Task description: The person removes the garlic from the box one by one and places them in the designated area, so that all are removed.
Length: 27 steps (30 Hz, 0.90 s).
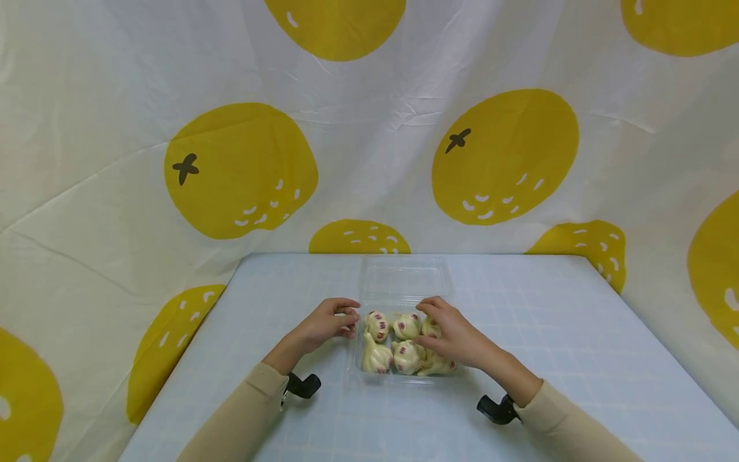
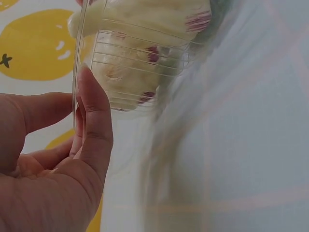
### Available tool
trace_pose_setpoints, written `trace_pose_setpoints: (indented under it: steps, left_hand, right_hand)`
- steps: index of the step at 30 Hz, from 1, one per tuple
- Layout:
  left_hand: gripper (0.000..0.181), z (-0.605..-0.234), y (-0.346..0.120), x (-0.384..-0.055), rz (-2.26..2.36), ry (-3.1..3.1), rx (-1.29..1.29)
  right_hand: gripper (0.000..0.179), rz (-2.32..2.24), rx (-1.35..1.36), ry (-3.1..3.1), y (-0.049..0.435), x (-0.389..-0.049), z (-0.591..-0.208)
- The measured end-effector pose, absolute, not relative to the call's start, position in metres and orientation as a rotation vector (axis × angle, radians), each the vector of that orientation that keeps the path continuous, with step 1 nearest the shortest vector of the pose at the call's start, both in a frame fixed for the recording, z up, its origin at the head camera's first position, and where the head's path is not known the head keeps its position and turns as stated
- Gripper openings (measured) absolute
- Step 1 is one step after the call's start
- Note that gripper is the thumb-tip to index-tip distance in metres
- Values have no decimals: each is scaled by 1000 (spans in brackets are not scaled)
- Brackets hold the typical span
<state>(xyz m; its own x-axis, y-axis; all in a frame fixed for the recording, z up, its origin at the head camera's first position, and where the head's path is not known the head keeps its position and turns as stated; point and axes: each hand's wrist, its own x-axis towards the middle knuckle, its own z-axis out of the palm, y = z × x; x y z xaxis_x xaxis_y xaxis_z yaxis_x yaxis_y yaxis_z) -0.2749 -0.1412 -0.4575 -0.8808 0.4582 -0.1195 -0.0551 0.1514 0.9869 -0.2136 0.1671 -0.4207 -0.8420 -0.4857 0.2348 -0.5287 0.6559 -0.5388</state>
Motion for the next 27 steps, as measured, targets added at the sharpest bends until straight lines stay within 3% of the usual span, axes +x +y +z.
trace_pose_setpoints:
  steps: [9,15,24,27]
  left_hand:
    - [45,-460,-139,-277,1784,2035,362]
    - [46,-462,-139,-278,1787,2030,368]
    - [47,-460,-140,-277,1788,2026,376]
    - [47,-459,-140,-277,1794,2024,376]
  right_hand:
    - [54,942,769,-2866,150,-215,-425]
    - [36,968,790,-2877,145,-218,-429]
    - [45,972,721,-2871,136,-221,-437]
    - [41,965,698,-2861,133,-223,-437]
